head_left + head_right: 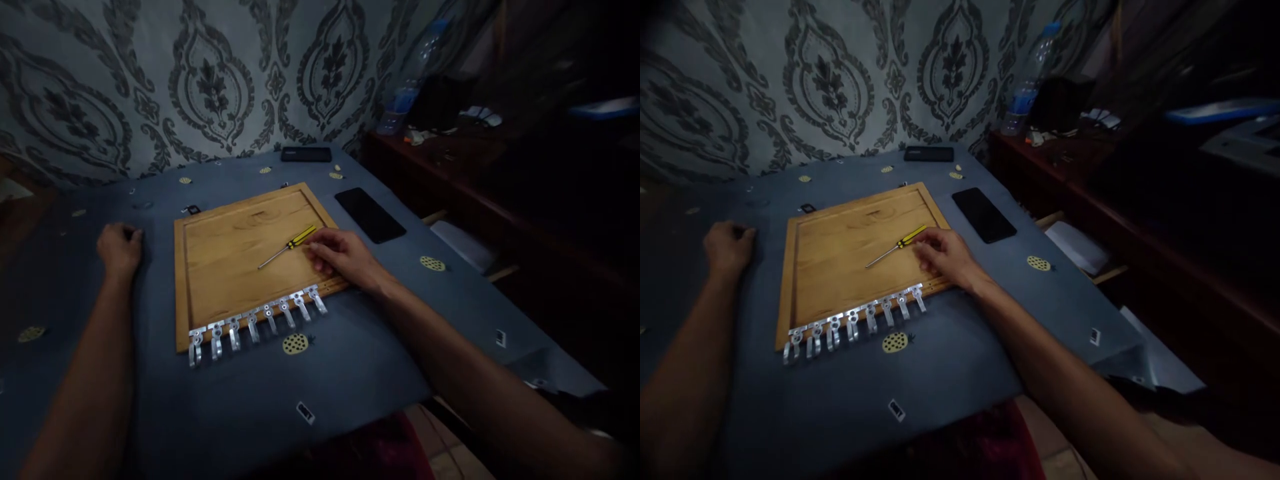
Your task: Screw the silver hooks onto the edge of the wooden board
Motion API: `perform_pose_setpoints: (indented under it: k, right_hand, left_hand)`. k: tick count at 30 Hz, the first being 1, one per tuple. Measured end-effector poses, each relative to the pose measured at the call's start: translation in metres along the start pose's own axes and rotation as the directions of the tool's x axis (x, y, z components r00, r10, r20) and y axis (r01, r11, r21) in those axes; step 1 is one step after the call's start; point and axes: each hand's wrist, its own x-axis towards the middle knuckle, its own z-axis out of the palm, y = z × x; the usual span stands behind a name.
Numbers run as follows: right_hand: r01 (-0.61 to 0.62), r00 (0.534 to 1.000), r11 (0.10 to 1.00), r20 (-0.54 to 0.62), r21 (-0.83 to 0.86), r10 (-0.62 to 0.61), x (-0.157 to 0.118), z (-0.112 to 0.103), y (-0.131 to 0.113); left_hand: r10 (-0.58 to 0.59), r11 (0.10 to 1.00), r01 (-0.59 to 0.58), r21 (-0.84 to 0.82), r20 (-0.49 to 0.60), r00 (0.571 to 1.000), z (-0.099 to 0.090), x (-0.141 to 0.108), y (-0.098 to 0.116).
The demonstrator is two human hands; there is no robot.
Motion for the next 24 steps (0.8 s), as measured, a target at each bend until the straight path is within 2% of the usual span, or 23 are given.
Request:
perform_pose_setpoints:
  k: [9, 14, 19, 24]
  right_hand:
    - [-0.069, 0.997, 0.983, 0.013, -0.171, 0.072, -0.004, 0.0, -0.014]
    - [-0.085, 0.996, 0.956, -0.04, -0.281, 0.077, 0.002, -0.005, -0.011]
    - [-0.092, 0.995, 0.967, -0.056, -0.236, 0.081, 0.01, -0.003, -0.01]
    - [-0.1, 0.993, 0.973, -0.08, -0.21, 0.085, 0.008, -0.001, -0.017]
  left_hand:
    - [-0.024, 0.997, 0.026, -0.074, 0.027, 0.999, 0.007, 0.004, -0.002]
    - [0.033, 0.999, -0.034, -0.034, -0.024, 0.999, 0.012, 0.002, -0.006]
    - [0.075, 0.996, -0.077, -0.032, -0.067, 0.995, 0.026, 0.009, -0.019]
    - [0.093, 0.991, -0.098, -0.086, -0.063, 0.994, 0.037, 0.01, -0.026]
